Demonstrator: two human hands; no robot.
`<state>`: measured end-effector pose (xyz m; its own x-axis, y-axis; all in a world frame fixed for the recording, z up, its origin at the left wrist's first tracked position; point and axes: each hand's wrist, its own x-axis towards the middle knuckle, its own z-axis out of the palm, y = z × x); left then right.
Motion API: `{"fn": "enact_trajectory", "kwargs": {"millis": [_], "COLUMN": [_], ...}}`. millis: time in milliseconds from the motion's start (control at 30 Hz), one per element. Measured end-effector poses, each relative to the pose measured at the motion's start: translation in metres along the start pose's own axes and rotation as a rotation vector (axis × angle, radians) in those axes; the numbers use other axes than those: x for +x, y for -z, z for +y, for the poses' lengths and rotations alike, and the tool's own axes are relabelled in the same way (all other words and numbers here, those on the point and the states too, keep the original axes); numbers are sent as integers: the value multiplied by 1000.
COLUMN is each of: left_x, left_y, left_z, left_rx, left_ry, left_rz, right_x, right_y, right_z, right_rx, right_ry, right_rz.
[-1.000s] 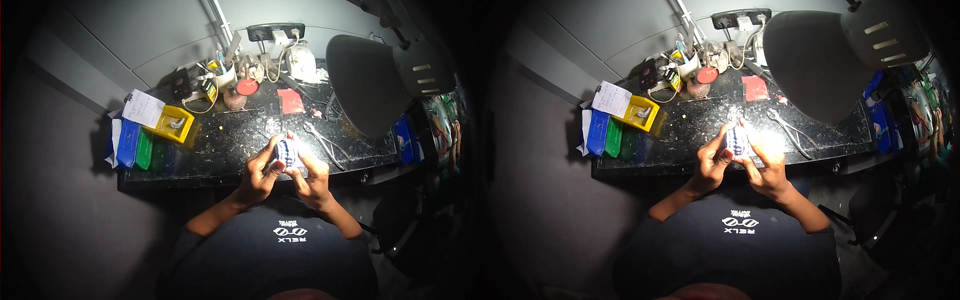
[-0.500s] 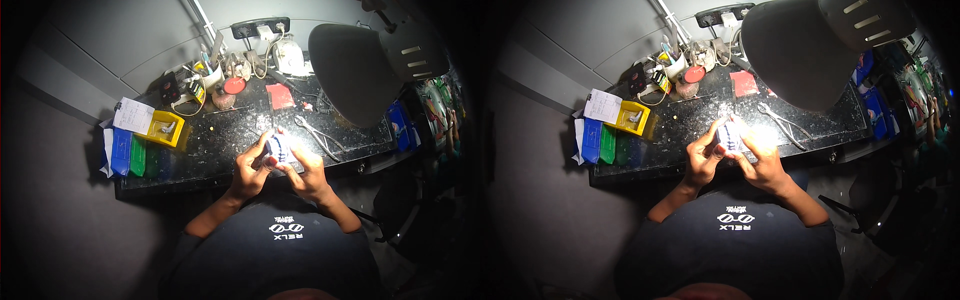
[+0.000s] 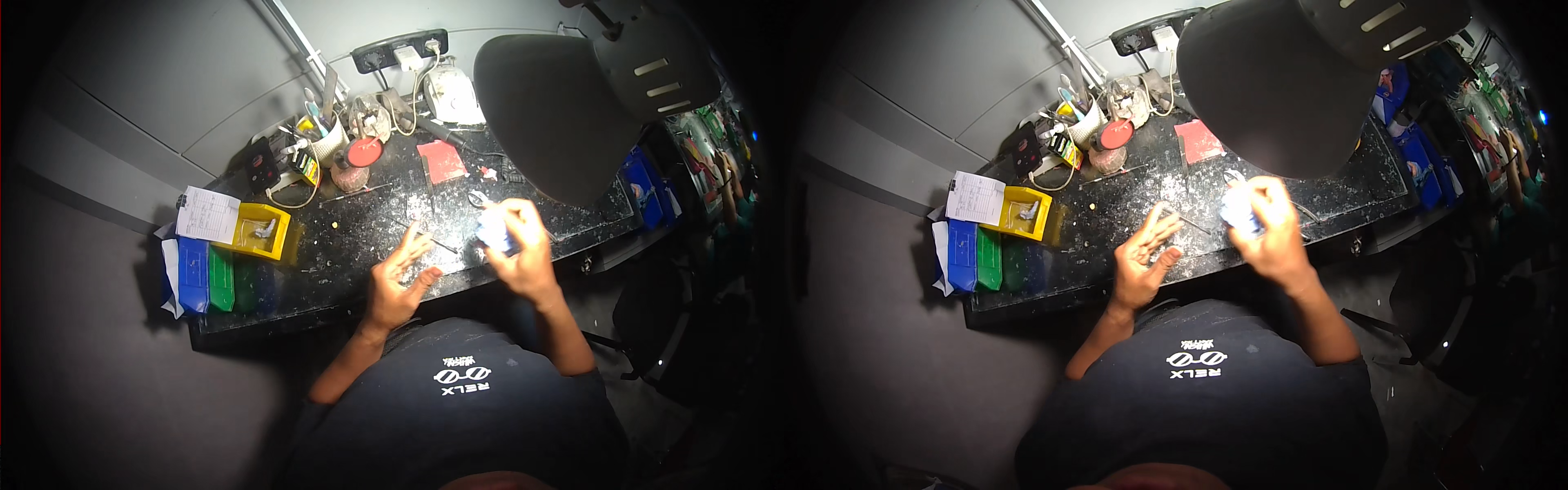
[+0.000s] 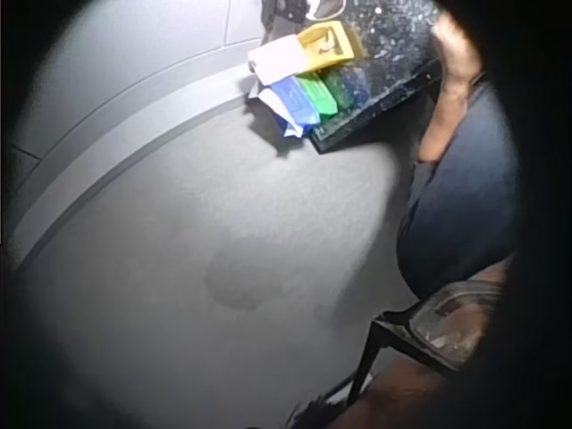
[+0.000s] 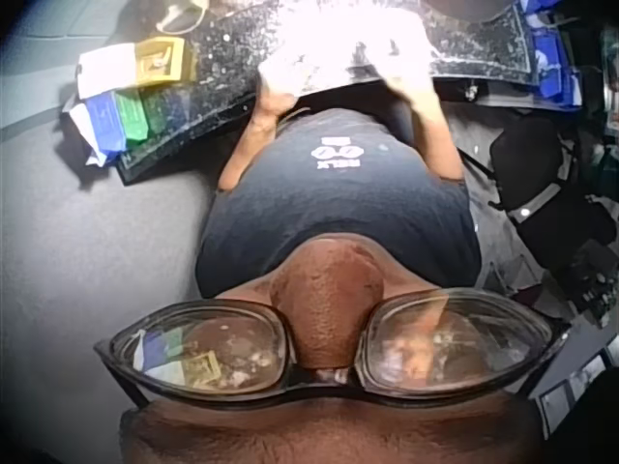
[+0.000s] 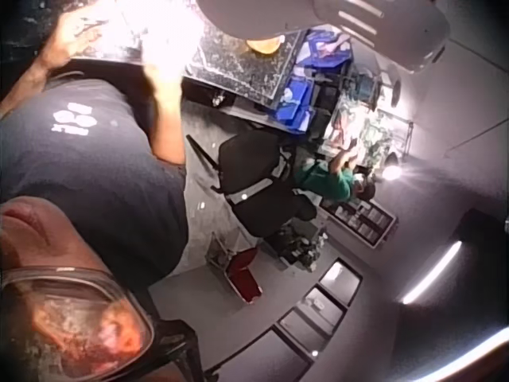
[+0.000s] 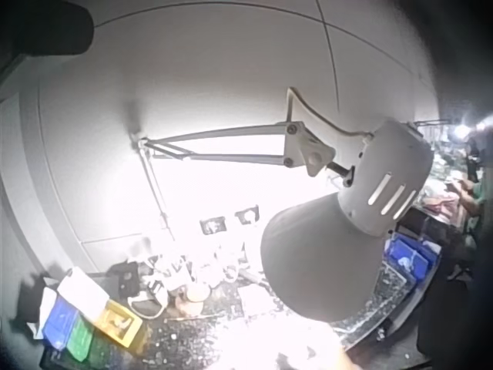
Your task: The person takes a pink putty from a plastic bag, kneads it by hand, and presses it into a yellow bowl. Then the person presses a dental model into the putty to create an impression and uses a thin metal tool to scrape around the edges of the model.
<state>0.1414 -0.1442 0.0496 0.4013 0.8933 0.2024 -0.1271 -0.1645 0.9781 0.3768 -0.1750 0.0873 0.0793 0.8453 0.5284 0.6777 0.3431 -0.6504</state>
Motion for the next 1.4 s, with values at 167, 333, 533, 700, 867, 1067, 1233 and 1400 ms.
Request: {"fn": "enact_trajectory", "kwargs": {"millis": [167,333,533,700,867,1067,1233,1400], "left_x": [-14,-24,-29,1,60,91,97,102], "left_y": [44,72,96,127,204,231,226,226], "left_z": [-15,-19,-34,-17,22,19,21,23], "left_rx": [233,396,509,833,1282,1525,1564,1582], "left_ry": [-22,-77,-98,-391,-448,89,285,413], "left_rz": [286,477,559,605,733,581,511,436], "right_x": [-2,-10,-13,-13,-11,-12,-9,-5], "right_y": [23,23,12,9,11,9,10,11], "right_z": [86,110,117,116,115,114,112,107], "right_rx": [-375,-385,-338,-335,-343,-321,-330,-302], "right_ry": [-83,-101,-153,-74,-67,-96,-131,-123], "right_rz": [202,209,208,225,182,209,183,167]}}
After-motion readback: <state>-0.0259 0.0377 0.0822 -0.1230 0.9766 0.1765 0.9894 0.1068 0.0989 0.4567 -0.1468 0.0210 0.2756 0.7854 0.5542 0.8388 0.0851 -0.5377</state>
